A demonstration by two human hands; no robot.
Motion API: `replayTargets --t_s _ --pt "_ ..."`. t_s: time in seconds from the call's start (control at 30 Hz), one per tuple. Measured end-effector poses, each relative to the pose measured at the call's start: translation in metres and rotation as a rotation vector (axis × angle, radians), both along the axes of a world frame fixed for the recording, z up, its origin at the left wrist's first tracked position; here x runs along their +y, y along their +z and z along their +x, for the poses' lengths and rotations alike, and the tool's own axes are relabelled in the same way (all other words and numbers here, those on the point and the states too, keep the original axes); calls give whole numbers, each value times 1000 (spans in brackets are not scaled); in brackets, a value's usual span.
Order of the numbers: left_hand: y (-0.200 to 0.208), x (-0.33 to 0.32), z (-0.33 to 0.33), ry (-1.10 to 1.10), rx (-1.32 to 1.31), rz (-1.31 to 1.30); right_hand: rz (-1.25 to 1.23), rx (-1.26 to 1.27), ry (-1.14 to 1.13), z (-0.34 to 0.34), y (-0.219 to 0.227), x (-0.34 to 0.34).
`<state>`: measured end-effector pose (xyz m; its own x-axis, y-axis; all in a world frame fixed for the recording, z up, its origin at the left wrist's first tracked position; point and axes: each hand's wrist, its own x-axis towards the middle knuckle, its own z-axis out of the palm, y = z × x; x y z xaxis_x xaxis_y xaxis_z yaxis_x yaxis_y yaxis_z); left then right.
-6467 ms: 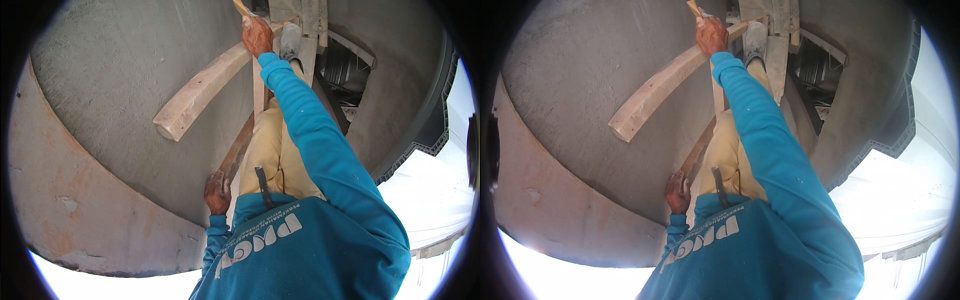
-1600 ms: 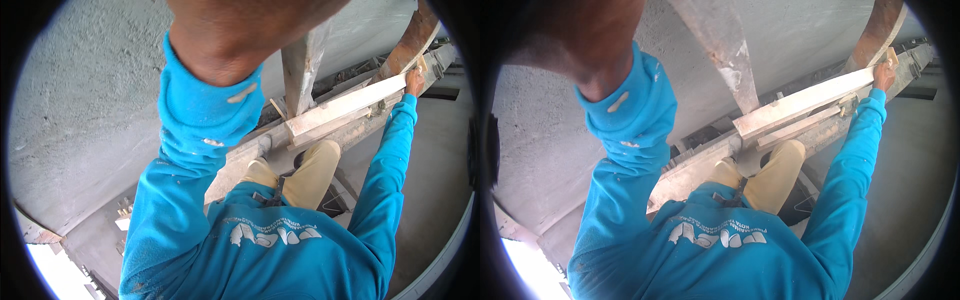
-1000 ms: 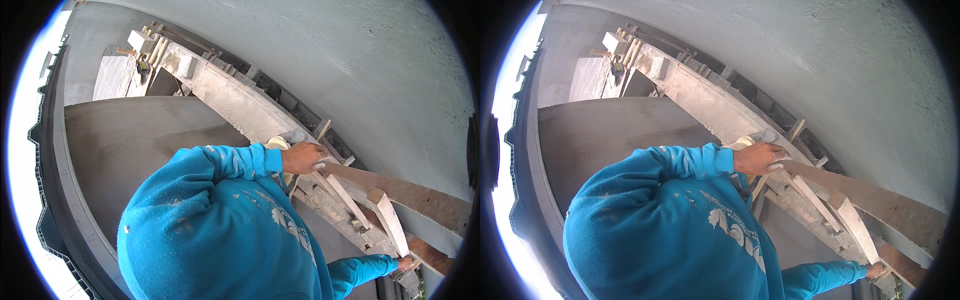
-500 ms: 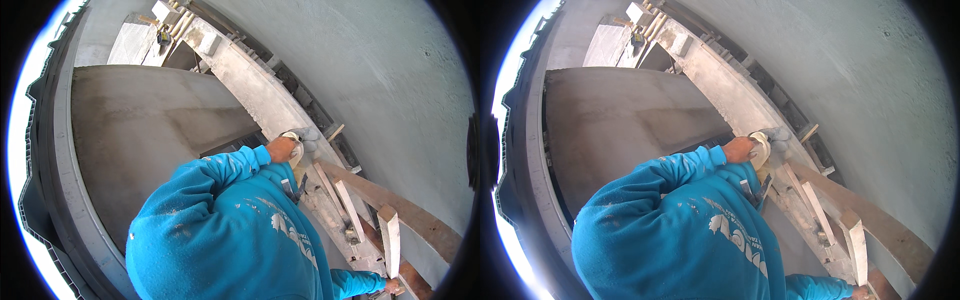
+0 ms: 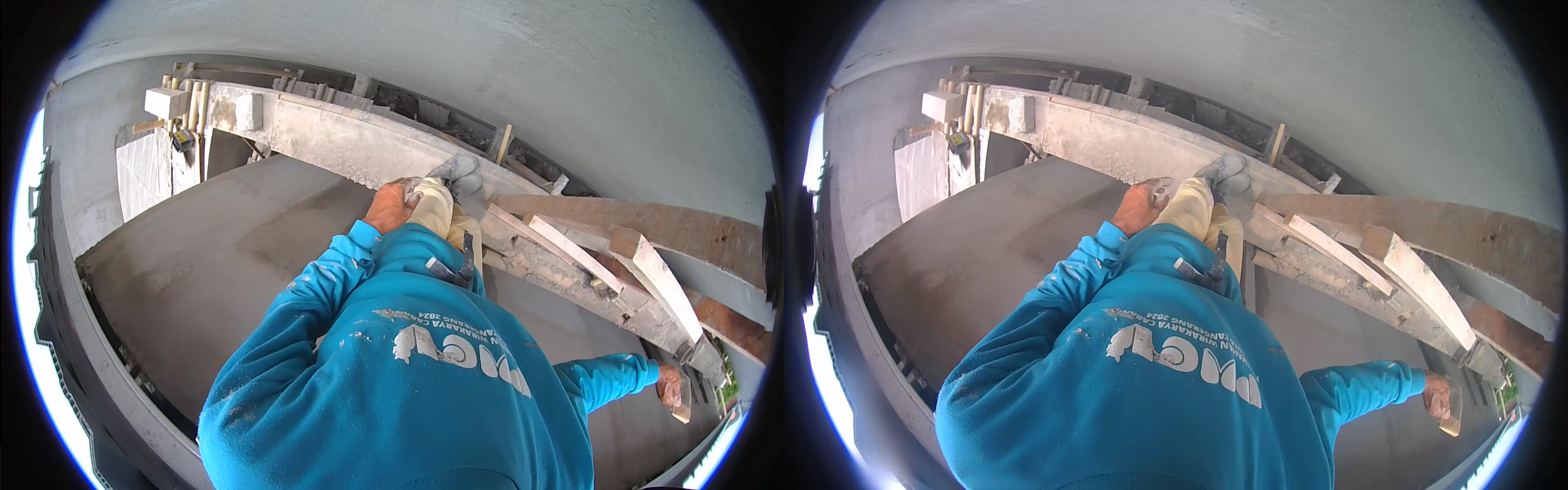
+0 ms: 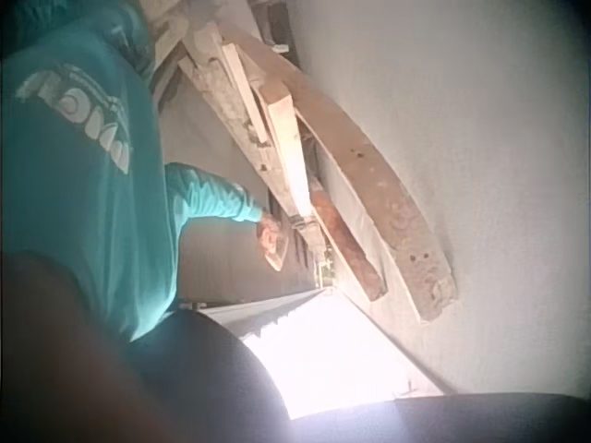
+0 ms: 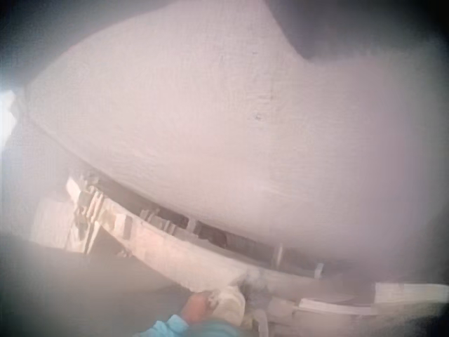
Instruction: The person smooths a freshly poured concrete roof beam using a wooden float. They repeatedly rub the surface along the beam's length, occasionally pausing to check the finish by hand.
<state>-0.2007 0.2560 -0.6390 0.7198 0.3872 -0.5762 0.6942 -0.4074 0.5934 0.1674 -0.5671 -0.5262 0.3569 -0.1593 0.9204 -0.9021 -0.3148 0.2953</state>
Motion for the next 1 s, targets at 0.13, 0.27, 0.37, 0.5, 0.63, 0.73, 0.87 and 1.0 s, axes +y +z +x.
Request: replayTargets --t_s 0.13,0.27,0.37,0.5,0.63,0.73,0.87,1.0 --pt "-8 -13 27 9 -81 24 1068 -961 714 -62 -16 139" --pt "13 -32 91 -110 -321 -102 2038 -1185 1177 -129 8 258" --pt "41 -62 141 -269 -329 -174 2264 -1052 1405 -120 29 331" --pt "49 -109 188 -458 -531 -244 2394 -936 1526 -97 26 319" --pt "43 -149 202 -486 -656 -274 2463 -1203 1546 -74 35 326" --pt "42 -159 196 -453 -662 -289 2360 -1288 1536 -70 27 330" --pt "44 -163 195 -412 -667 -307 2000 -1139 1518 -51 25 346" --pt "45 -165 203 -409 -693 -297 2068 -1316 1498 -22 -4 304"
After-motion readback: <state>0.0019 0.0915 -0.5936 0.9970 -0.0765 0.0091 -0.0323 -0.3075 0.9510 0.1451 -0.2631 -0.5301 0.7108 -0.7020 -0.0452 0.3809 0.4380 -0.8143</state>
